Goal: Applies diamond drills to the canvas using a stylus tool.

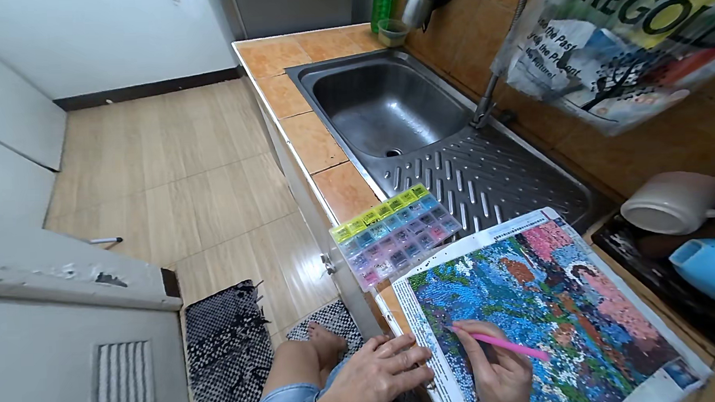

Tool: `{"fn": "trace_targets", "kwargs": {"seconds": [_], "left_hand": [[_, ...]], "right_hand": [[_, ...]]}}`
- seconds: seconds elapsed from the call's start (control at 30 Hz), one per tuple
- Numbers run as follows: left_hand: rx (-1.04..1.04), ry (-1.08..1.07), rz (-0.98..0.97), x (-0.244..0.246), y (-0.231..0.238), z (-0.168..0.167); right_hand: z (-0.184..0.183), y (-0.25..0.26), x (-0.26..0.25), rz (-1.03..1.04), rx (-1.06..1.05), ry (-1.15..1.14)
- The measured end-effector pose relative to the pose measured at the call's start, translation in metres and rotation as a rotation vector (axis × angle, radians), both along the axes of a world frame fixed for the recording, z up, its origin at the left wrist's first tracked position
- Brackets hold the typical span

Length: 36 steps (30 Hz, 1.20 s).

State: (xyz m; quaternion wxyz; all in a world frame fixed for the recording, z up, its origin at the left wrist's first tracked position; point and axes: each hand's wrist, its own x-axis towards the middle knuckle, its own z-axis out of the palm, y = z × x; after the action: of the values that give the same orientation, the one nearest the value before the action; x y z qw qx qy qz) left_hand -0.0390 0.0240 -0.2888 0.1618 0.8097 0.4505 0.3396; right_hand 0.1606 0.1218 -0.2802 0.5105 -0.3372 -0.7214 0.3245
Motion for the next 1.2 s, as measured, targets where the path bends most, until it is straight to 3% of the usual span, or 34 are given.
{"fn": "trace_targets", "kwargs": {"seconds": [1.2], "left_hand": [[-0.014,0.015,0.003,-0.0008,-0.0002,0.0038]], "right_hand": [[0.0028,-0.0015,-0.0004,-0.041,-0.019,0.019]]}}
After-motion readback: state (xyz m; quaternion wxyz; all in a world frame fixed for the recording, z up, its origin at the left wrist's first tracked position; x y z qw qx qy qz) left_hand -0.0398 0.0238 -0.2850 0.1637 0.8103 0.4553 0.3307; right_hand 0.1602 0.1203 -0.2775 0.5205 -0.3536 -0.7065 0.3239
